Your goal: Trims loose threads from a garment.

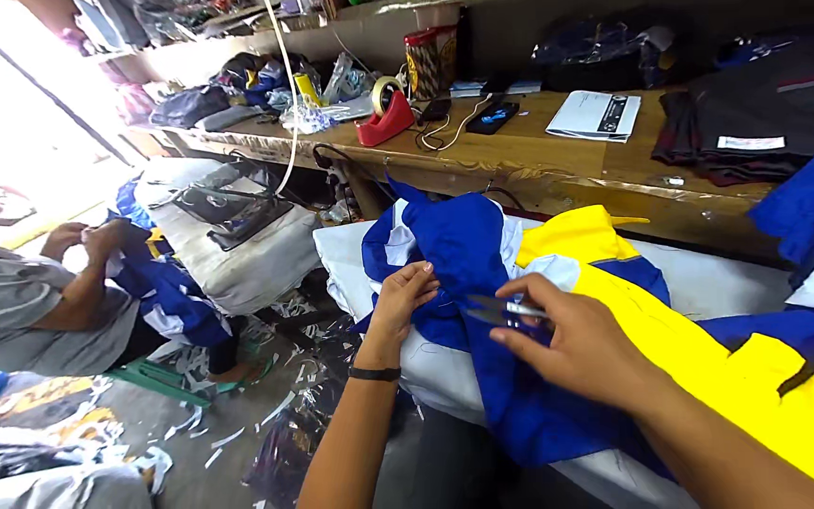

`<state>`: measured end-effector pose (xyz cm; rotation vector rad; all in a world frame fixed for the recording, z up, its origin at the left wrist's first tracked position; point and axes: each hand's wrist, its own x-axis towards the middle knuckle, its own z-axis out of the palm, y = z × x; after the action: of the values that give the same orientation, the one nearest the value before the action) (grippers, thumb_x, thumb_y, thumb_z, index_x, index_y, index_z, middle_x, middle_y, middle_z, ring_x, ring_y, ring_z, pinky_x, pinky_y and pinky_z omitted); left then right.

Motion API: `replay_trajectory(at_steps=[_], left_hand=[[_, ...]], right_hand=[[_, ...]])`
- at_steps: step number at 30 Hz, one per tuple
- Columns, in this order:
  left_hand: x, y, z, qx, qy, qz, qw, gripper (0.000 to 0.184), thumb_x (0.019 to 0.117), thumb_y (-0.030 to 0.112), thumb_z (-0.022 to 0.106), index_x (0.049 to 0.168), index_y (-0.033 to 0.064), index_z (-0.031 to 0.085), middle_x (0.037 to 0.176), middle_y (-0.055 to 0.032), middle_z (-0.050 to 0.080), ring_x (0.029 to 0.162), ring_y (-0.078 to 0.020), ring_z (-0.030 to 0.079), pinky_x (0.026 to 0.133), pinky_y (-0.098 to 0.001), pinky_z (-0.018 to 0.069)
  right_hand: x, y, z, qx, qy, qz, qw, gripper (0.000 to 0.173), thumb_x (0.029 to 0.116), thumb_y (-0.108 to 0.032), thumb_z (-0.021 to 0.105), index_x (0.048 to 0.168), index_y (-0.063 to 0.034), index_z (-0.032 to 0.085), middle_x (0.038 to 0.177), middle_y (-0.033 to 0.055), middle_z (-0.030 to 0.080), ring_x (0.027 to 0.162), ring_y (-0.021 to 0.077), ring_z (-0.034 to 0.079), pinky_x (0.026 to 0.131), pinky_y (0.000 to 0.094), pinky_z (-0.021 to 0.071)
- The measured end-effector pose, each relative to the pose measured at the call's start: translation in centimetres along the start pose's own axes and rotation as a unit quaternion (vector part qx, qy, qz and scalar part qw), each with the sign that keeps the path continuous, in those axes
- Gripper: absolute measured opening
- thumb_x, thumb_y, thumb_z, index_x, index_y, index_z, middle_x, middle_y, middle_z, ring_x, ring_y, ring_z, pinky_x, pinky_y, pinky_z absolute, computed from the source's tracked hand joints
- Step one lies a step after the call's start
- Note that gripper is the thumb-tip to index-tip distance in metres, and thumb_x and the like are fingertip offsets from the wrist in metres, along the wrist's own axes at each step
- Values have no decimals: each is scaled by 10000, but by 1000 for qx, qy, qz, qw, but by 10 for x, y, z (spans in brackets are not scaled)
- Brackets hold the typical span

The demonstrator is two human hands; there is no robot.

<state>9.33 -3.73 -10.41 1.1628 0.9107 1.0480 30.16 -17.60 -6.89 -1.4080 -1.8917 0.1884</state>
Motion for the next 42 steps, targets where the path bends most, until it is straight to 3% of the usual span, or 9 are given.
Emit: replay_trajectory(at_steps=[5, 8, 10, 14, 18, 23, 27, 32, 42], left_hand=[[-9, 1, 15, -67, 55, 40, 995, 132, 1053, 142, 562, 1067, 83, 678, 845, 17, 702, 732, -66, 686, 726, -252, 598], [-21, 10, 24, -80, 45, 59, 994, 165, 1053, 94, 533, 1035, 48, 690, 821, 1, 692, 712, -75, 677, 705, -258, 598], [-29, 12, 27, -79, 21, 67, 994, 195, 1047, 53, 510, 1017, 25, 700, 862, -19, 710, 745, -87, 686, 732, -271, 601], [-36, 14, 32, -80, 46, 65, 994, 203, 1034, 31, 528, 943, 14, 709, 821, -24, 707, 701, -87, 683, 701, -263, 603], [-37, 14, 33, -94, 81, 44, 991, 186, 1041, 62, 535, 958, 19, 695, 763, -20, 684, 663, -87, 674, 681, -263, 599], [-36, 14, 24, -131, 64, 9, 989, 195, 1066, 108, 492, 1009, 45, 667, 802, -28, 696, 713, -114, 694, 719, -286, 602], [-40, 14, 22, -141, 31, 4, 990, 172, 1057, 97, 515, 1024, 48, 676, 825, -22, 719, 735, -101, 708, 733, -266, 606], [-43, 13, 27, -144, 31, -2, 989, 116, 1012, 20, 584, 1042, 1, 694, 855, -60, 729, 744, -121, 717, 740, -276, 614], [-46, 13, 25, -131, 4, 5, 991, 166, 1020, -18, 519, 958, 15, 669, 803, -53, 719, 704, -105, 709, 702, -249, 607]], right_hand=[[43, 14, 15, 16, 88, -31, 996, 398, 873, -380, 737, 1154, -109, 667, 699, -15, 565, 564, 134, 512, 506, 365, 425], [65, 17, 31, 57, 73, -54, 994, 431, 866, -289, 788, 1248, -110, 699, 790, 41, 673, 617, 181, 588, 555, 429, 491], [74, 16, 42, 90, 57, -54, 993, 354, 868, -178, 798, 1208, -105, 732, 897, 58, 733, 712, 197, 669, 635, 474, 550], [74, 19, 59, 172, 88, -61, 979, 64, 883, -86, 756, 940, -62, 741, 815, 7, 702, 671, 55, 620, 614, 275, 524], [63, 20, 50, 212, 79, -50, 973, 109, 889, -87, 738, 820, -65, 656, 691, -40, 600, 572, -28, 506, 521, 141, 410], [38, 30, 17, 131, -198, -146, 960, 148, 897, -210, 691, 954, -90, 754, 811, 19, 717, 699, 93, 637, 649, 355, 527], [38, 29, 9, 35, -70, -111, 991, 514, 916, -568, 658, 1210, -148, 684, 824, -1, 666, 694, 133, 610, 617, 404, 519], [45, 34, 19, 15, 83, -57, 995, 359, 938, -388, 680, 1183, -126, 692, 855, -5, 659, 664, 122, 577, 582, 367, 478], [54, 46, 8, 28, 63, -100, 993, 275, 875, -316, 748, 1103, -169, 788, 1014, -54, 724, 850, 89, 637, 785, 435, 489]])
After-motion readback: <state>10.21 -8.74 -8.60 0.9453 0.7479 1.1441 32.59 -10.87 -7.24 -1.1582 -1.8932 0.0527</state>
